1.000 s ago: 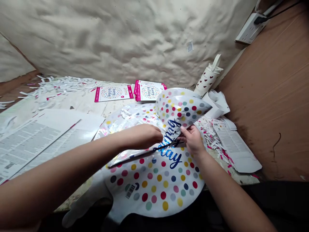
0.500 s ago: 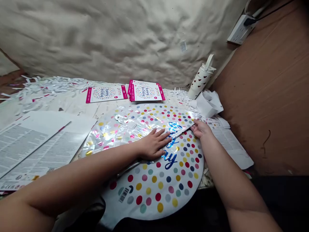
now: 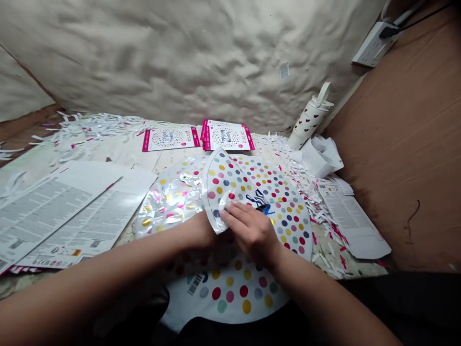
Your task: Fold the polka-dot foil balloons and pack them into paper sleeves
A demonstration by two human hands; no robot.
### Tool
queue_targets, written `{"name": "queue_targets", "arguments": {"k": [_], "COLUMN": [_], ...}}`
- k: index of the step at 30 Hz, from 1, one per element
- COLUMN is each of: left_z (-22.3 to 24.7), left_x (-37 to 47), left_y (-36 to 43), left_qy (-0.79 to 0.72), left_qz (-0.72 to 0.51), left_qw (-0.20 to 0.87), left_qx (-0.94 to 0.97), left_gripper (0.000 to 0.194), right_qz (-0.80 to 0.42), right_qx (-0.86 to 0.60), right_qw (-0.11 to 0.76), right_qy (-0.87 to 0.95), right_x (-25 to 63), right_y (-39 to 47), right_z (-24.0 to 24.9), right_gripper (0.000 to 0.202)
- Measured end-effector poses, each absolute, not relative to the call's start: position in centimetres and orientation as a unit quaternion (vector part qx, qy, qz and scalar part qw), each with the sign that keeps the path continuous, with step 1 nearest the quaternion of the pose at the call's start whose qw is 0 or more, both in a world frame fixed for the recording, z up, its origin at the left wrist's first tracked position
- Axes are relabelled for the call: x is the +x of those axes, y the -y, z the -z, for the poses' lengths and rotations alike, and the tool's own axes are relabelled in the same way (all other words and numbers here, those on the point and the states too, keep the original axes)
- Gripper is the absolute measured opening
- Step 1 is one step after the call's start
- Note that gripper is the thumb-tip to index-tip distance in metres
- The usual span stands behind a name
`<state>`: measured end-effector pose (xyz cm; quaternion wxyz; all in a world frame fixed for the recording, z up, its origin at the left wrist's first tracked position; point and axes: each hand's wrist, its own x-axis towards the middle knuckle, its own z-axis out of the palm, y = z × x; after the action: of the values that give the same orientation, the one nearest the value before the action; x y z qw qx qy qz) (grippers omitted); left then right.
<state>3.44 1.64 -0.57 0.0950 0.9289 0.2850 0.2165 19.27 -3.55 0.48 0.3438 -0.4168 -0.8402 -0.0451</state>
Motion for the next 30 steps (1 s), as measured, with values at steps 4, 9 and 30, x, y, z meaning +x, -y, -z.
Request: {"name": "queue_targets", "arguments": {"k": [4,9,30], "left_z": [0.5,1.9,2.6], "left_x": [-1.6,-3.5,-4.2], "left_y": [2.3,5.2,4.7], "left_qy": [-0.188,-0.223,-0.312], "left_qz": [-0.172,-0.185,-0.262], "left_qw": [0.066,0.039,0.081], "left_qx": [0.965,0.956,0.910], "left_gripper": [0.024,0.024,0.016], "right_qz": [0.042,-0.042,-0.015], "right_qx": [-0.390,-0.386,-0.444], "right_qw": [0.332,0.282,0.201], "right_qy": [0.858,0.878,0.873], "right_x": [18.8,17.8,14.6], "right_y": [3.9,4.8,5.6], "right_z": [2.1,3.7,2.4], "right_gripper": [0.026,0.025,0.022]}}
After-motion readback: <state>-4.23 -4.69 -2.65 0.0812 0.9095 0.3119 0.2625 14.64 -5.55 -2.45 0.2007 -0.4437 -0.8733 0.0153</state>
